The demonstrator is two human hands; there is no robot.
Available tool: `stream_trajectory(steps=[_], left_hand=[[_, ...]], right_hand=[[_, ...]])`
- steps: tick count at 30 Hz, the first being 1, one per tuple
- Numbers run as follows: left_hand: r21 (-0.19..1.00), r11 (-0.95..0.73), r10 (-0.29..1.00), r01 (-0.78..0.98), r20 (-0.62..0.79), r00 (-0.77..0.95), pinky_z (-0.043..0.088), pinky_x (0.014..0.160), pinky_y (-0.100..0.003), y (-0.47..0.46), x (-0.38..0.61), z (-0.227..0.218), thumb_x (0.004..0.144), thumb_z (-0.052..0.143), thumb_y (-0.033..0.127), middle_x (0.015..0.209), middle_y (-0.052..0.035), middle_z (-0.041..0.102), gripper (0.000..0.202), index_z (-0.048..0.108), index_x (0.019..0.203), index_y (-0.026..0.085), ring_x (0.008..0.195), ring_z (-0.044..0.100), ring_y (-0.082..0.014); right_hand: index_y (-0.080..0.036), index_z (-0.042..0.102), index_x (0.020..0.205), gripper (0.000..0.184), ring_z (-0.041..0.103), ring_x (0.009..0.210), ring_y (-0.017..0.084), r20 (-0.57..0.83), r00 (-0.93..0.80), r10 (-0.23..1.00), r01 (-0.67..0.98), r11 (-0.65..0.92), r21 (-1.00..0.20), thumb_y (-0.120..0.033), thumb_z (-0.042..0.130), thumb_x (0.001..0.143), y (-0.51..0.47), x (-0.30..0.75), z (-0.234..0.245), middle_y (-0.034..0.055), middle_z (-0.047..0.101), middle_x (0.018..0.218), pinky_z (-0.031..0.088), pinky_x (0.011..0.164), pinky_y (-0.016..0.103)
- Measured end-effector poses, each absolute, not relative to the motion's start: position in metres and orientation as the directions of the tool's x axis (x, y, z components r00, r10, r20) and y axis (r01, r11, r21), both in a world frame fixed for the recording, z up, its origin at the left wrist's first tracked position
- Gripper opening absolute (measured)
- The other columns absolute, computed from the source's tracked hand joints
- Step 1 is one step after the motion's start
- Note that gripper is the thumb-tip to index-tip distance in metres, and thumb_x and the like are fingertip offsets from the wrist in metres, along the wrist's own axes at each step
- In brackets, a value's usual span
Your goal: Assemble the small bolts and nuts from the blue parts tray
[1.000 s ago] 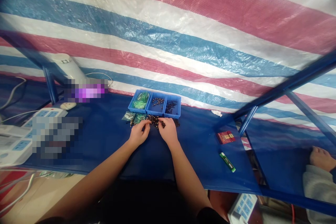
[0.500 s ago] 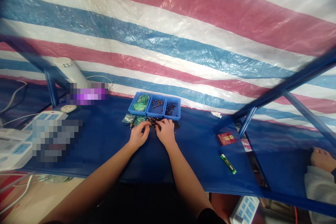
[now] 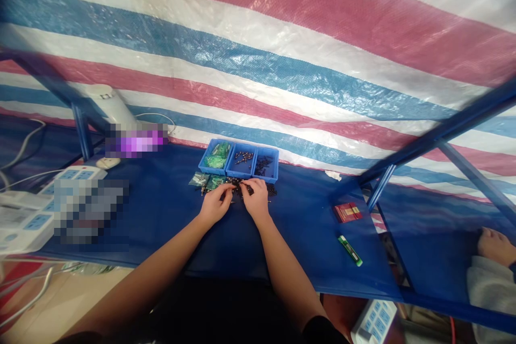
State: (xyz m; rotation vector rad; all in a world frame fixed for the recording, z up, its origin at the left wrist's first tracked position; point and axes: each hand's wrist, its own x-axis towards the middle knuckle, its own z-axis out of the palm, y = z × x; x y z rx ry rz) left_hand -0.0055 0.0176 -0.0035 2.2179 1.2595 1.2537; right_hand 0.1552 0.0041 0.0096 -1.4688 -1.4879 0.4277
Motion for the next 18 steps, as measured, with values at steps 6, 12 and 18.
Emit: stream_trajectory(steps=[6, 12, 18], left_hand=[[0.544, -0.636, 0.764, 0.548, 0.542, 0.349, 0.055, 0.076, -0.03, 0.019, -0.001, 0.001, 0.09, 0.053, 0.028, 0.09, -0.0063, 0.069, 0.026, 0.061, 0.114, 0.02, 0.082, 0.067, -0.0174], [0.582, -0.617, 0.776, 0.53, 0.561, 0.287, 0.056, 0.081, -0.031, 0.02, -0.003, -0.003, 0.092, 0.051, 0.025, 0.099, -0.0066, 0.071, 0.02, 0.063, 0.107, 0.019, 0.089, 0.068, -0.0179], [0.643, -0.56, 0.817, 0.523, 0.533, 0.22, 0.057, 0.081, -0.028, 0.02, -0.004, -0.006, 0.093, 0.051, 0.029, 0.103, -0.0051, 0.072, 0.023, 0.064, 0.109, 0.021, 0.091, 0.07, -0.017]], right_hand=[[-0.02, 0.068, 0.106, 0.034, 0.065, 0.077, 0.019, 0.139, 0.27, 0.953, 0.036, 0.134, -0.99, -0.041, 0.066, 0.078, 0.0, 0.148, 0.011, 0.0044, 0.07, 0.086, 0.054, 0.076, 0.034], [-0.018, 0.069, 0.09, 0.027, 0.067, 0.078, 0.019, 0.11, 0.27, 0.957, -0.013, 0.117, -0.993, -0.04, 0.071, 0.074, -0.002, 0.143, 0.013, 0.0058, 0.071, 0.085, 0.056, 0.077, 0.034], [-0.018, 0.071, 0.089, 0.023, 0.067, 0.075, 0.019, 0.13, 0.215, 0.968, 0.025, 0.128, -0.991, -0.037, 0.07, 0.077, -0.005, 0.144, 0.017, 0.0054, 0.073, 0.084, 0.056, 0.074, 0.032]])
